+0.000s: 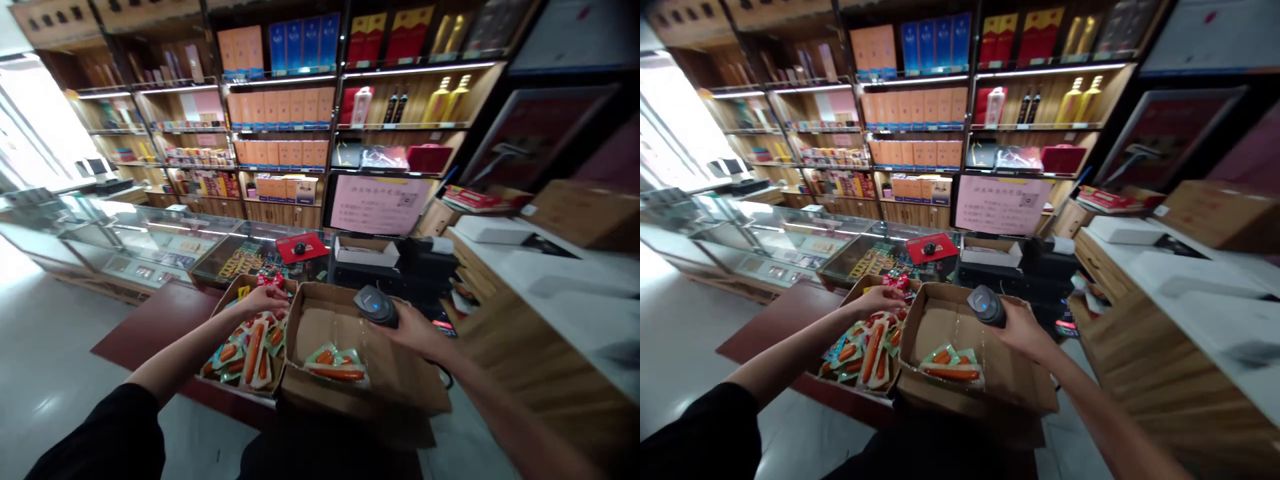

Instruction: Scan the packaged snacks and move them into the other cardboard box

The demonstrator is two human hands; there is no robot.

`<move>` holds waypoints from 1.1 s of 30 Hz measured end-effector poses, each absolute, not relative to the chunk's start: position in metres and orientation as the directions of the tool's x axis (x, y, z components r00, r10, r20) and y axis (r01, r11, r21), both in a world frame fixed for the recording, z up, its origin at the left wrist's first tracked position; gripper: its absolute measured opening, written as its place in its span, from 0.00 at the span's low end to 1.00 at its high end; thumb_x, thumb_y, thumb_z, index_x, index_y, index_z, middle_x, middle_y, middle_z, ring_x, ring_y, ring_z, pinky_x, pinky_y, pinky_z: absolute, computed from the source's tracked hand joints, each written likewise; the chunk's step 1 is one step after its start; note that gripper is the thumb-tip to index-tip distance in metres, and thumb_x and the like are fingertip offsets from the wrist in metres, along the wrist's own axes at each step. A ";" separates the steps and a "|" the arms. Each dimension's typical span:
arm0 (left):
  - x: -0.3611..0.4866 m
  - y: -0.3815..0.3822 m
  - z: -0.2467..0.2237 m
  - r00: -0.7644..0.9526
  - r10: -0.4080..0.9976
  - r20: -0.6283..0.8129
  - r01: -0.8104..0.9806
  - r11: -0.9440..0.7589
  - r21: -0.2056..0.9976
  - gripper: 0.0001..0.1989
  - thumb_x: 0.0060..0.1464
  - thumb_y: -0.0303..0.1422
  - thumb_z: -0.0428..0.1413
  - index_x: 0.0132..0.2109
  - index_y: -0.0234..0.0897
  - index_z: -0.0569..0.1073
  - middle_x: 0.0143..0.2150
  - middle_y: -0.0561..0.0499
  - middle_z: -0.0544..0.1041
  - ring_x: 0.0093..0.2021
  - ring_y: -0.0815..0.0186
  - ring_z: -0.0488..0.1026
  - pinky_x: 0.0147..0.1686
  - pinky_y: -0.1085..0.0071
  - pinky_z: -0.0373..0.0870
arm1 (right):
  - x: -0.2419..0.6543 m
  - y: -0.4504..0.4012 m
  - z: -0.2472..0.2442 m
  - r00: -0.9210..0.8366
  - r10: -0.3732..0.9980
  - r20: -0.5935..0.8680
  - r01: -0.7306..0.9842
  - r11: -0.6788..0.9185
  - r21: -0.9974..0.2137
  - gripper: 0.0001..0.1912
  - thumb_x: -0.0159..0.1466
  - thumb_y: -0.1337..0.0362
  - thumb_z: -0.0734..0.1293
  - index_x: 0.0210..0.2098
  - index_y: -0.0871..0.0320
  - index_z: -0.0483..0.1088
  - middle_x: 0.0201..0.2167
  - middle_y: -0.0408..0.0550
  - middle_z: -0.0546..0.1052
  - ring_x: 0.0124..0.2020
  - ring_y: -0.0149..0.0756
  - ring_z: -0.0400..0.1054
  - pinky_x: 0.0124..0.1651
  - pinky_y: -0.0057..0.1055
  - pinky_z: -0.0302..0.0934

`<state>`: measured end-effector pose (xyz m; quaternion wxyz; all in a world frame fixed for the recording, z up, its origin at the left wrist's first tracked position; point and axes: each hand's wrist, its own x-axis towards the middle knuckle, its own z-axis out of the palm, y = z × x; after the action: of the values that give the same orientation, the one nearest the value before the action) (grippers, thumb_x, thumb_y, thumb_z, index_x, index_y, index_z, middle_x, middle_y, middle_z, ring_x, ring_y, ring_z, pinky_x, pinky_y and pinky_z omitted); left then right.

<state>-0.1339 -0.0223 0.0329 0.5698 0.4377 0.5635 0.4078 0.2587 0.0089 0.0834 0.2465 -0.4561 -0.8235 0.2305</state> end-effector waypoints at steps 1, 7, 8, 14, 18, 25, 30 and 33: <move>-0.117 -0.015 0.030 0.106 0.956 -0.272 0.072 0.266 0.961 0.23 0.32 0.37 0.75 0.36 0.32 0.77 0.31 0.49 0.80 0.31 0.65 0.78 0.34 0.69 0.77 | 0.264 0.005 0.082 -0.453 0.872 0.185 0.653 0.466 -0.596 0.20 0.55 0.56 0.71 0.46 0.56 0.76 0.44 0.51 0.83 0.45 0.50 0.77 0.47 0.38 0.70; -0.024 0.010 0.006 0.487 0.727 -0.483 0.647 0.071 0.759 0.10 0.39 0.30 0.68 0.31 0.35 0.77 0.23 0.52 0.76 0.21 0.66 0.74 0.24 0.71 0.71 | 0.295 -0.020 0.079 -0.293 0.947 0.133 0.754 0.314 -0.577 0.21 0.55 0.58 0.71 0.48 0.55 0.75 0.43 0.52 0.83 0.45 0.52 0.78 0.45 0.39 0.70; -0.013 0.010 0.002 0.490 0.658 -0.571 0.751 0.013 0.660 0.09 0.39 0.30 0.68 0.30 0.35 0.77 0.22 0.52 0.75 0.20 0.65 0.73 0.23 0.70 0.71 | 0.299 -0.023 0.078 -0.275 0.954 0.117 0.763 0.291 -0.578 0.21 0.55 0.58 0.71 0.48 0.55 0.75 0.43 0.52 0.83 0.44 0.52 0.78 0.44 0.38 0.70; 0.028 -0.003 -0.008 0.327 0.582 -0.745 0.945 -0.221 0.241 0.21 0.46 0.49 0.64 0.25 0.34 0.76 0.22 0.41 0.77 0.25 0.52 0.78 0.29 0.61 0.75 | 0.316 -0.031 0.073 -0.270 0.961 0.053 0.763 0.247 -0.597 0.19 0.57 0.58 0.70 0.47 0.58 0.75 0.44 0.56 0.82 0.47 0.53 0.77 0.44 0.38 0.69; 0.041 -0.015 -0.011 0.395 0.743 -0.541 0.915 -0.372 0.157 0.23 0.43 0.52 0.65 0.31 0.34 0.79 0.40 0.31 0.81 0.43 0.43 0.79 0.40 0.58 0.76 | 0.323 -0.032 0.069 -0.296 0.954 0.042 0.726 0.254 -0.639 0.19 0.57 0.58 0.70 0.46 0.58 0.75 0.45 0.56 0.82 0.47 0.53 0.77 0.45 0.39 0.69; 0.033 0.001 -0.002 0.278 0.807 -0.521 0.914 -0.055 0.402 0.13 0.36 0.38 0.68 0.22 0.37 0.74 0.22 0.45 0.76 0.25 0.54 0.78 0.30 0.64 0.74 | 0.334 -0.028 0.072 -0.403 0.914 0.040 0.683 0.329 -0.652 0.19 0.57 0.58 0.71 0.48 0.58 0.74 0.45 0.55 0.82 0.48 0.51 0.76 0.50 0.40 0.68; 0.025 0.004 0.006 0.154 0.849 -0.506 0.926 0.054 0.374 0.19 0.37 0.47 0.68 0.25 0.37 0.74 0.20 0.47 0.74 0.21 0.57 0.75 0.29 0.63 0.74 | 0.342 -0.028 0.074 -0.472 0.881 0.037 0.633 0.367 -0.681 0.19 0.57 0.61 0.71 0.49 0.56 0.74 0.44 0.52 0.82 0.48 0.51 0.76 0.49 0.40 0.68; 0.035 -0.009 -0.002 0.141 0.889 -0.436 0.979 -0.059 0.197 0.25 0.38 0.55 0.66 0.26 0.34 0.77 0.29 0.34 0.79 0.36 0.44 0.80 0.39 0.58 0.74 | 0.348 -0.029 0.073 -0.488 0.872 0.030 0.620 0.371 -0.691 0.20 0.56 0.63 0.71 0.49 0.56 0.74 0.44 0.51 0.82 0.48 0.51 0.76 0.49 0.40 0.68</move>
<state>0.0353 -0.0093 -0.0022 0.2262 0.7207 0.6478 -0.0995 0.3479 -0.0290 0.0730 0.2004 -0.4646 -0.8032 0.3144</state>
